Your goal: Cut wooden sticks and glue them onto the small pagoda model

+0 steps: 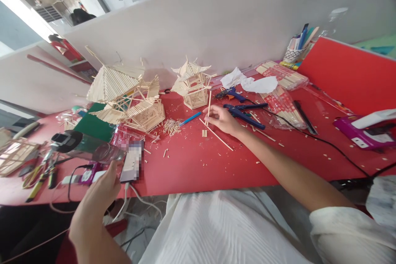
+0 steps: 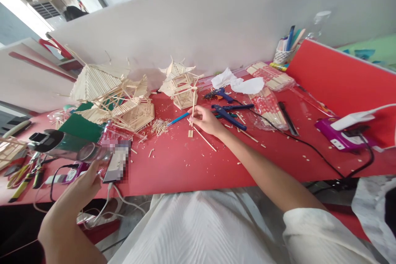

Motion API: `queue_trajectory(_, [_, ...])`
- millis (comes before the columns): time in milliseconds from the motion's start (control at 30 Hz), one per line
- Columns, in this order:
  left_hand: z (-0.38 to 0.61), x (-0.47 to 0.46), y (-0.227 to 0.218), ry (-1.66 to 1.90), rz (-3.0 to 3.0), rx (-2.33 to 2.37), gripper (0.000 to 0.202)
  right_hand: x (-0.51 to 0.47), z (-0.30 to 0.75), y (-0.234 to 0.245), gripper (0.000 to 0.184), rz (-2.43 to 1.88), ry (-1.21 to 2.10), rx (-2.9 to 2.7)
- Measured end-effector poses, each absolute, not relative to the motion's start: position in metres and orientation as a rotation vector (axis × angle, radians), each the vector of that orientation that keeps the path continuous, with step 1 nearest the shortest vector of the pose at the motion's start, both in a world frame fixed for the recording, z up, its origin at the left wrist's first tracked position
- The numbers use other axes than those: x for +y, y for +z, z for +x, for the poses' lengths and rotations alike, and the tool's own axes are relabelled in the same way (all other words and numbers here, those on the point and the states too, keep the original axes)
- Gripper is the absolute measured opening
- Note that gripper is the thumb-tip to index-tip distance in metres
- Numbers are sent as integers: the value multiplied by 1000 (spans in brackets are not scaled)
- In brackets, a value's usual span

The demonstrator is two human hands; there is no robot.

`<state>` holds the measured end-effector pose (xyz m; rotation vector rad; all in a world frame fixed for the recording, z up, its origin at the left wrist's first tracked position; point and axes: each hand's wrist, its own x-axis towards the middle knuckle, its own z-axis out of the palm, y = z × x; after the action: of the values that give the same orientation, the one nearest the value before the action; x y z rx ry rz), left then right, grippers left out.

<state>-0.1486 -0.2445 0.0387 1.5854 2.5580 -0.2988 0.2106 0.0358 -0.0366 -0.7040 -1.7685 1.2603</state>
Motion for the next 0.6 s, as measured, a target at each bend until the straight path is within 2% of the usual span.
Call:
queue_trajectory(200, [-138, -227, 38, -154, 1572, 2467, 44, 36, 210, -37, 21, -695, 1257, -1776])
queue_trajectory(600, [-144, -230, 39, -149, 1570, 2525, 45, 35, 210, -37, 21, -697, 1259, -1795])
